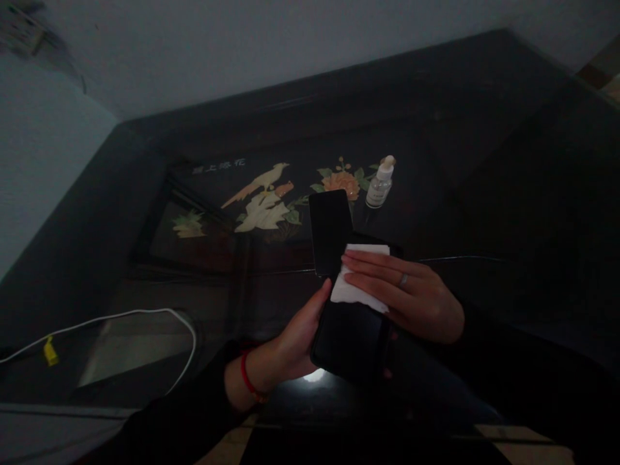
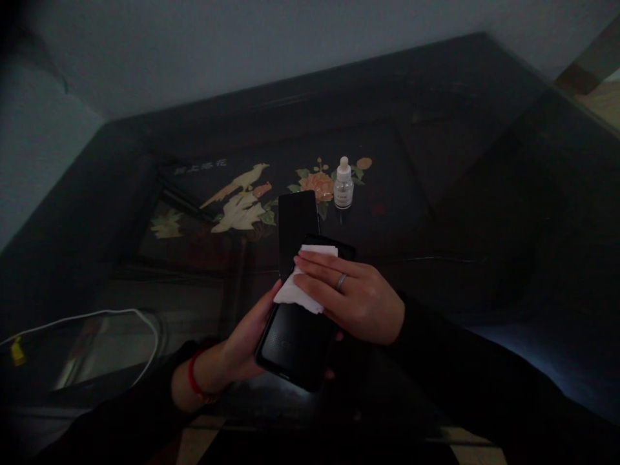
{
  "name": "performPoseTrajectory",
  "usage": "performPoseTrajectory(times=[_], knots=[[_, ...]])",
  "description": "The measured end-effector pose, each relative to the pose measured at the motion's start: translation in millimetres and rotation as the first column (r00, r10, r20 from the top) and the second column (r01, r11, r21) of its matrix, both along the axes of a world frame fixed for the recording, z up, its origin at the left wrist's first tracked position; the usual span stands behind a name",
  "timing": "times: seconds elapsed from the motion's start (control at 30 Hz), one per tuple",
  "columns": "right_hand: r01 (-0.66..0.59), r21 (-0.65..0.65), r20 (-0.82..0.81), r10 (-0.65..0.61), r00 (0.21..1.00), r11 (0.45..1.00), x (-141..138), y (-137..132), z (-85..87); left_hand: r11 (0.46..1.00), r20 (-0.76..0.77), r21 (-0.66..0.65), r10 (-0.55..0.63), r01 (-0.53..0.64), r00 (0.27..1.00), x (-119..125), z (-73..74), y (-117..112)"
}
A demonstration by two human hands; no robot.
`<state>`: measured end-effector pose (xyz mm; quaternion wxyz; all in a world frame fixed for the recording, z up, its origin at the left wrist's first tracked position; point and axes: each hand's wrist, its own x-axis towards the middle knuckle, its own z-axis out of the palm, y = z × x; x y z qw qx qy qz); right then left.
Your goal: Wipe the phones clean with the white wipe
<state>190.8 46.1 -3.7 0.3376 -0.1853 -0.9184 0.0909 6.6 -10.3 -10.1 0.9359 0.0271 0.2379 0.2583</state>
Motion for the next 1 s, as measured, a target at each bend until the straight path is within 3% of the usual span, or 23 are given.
performPoseTrajectory(times=[0.17,0.23,0.43,0.6,0.73,1.0], knots=[[-0.141,0.039,0.022,0.140,0.990,0.989,4.9,-4.2,-0.9,0.987,-0.104,-0.055,0.144,-0.150,0.984,1.3,3.0,3.1],[-0.156,0.072,0.020,0.155,0.988,0.985,11.6,-2.8,-0.9,0.987,-0.094,-0.039,0.152,-0.156,0.984,0.4,4.7,5.2],[-0.055,0.155,0.085,0.042,0.995,0.986,30.1,10.8,2.3,0.988,0.008,0.022,0.154,-0.154,0.988,-4.7,4.5,8.1],[0.068,0.130,0.047,-0.075,0.996,0.989,20.9,9.8,5.9,0.997,-0.008,0.016,0.077,-0.077,0.997,-2.9,-0.7,-0.4],[-0.041,0.088,0.069,0.035,0.997,0.995,5.5,-0.8,5.3,0.998,-0.099,-0.037,0.041,-0.045,0.994,-4.7,-5.9,-7.6],[-0.156,0.151,0.085,0.144,0.986,0.976,18.5,2.6,2.2,0.981,-0.110,0.000,0.190,-0.192,0.976,-1.7,4.0,6.2]])
